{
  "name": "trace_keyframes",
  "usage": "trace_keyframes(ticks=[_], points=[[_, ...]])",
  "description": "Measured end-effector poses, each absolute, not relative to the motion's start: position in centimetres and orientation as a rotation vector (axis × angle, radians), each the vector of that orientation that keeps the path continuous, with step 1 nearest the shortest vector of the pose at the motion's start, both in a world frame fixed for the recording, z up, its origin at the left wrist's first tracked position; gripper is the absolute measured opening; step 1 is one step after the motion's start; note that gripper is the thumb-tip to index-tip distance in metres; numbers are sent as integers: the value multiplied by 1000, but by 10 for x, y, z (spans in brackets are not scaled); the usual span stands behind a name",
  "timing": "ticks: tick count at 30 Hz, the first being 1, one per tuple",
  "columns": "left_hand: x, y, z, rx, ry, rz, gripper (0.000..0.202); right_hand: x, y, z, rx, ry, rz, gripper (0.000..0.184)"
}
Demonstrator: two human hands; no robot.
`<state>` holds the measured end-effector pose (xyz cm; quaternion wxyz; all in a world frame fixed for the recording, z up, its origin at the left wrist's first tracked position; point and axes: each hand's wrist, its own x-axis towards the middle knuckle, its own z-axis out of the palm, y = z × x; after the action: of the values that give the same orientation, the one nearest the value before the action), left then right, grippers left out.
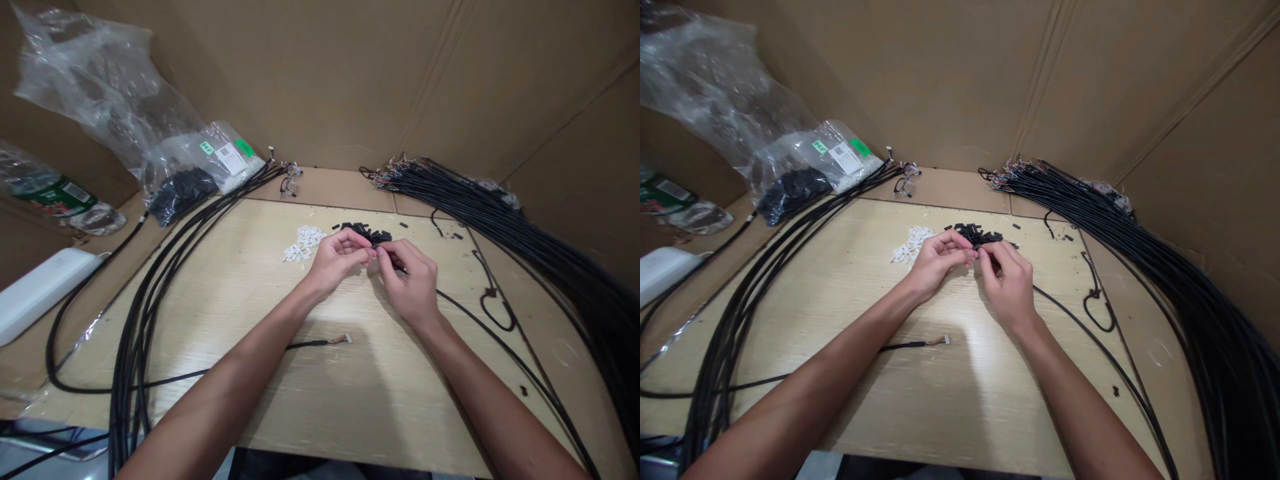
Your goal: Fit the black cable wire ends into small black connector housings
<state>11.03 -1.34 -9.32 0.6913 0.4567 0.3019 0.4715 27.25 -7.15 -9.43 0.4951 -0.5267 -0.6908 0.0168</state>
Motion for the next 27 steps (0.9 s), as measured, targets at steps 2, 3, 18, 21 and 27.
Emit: trace_keyframes(ticks=[2, 3, 18, 21, 27], points=[[111, -13, -95, 1018, 665, 1061, 36, 273, -72, -94, -1280, -1675, 32, 19], [111, -13, -95, 1018, 661, 1068, 37, 273, -72, -94, -1284, -1676, 29, 19], [110, -10, -100, 1067, 683, 1067, 28, 276, -71, -91, -1243, -1685, 16, 17], [111, -10, -101, 1069, 691, 1067, 28, 275, -72, -91, -1246, -1675, 8, 17], [111, -10, -101, 1071, 711, 1049, 31, 275, -72, -90, -1261, -1666, -17, 16]])
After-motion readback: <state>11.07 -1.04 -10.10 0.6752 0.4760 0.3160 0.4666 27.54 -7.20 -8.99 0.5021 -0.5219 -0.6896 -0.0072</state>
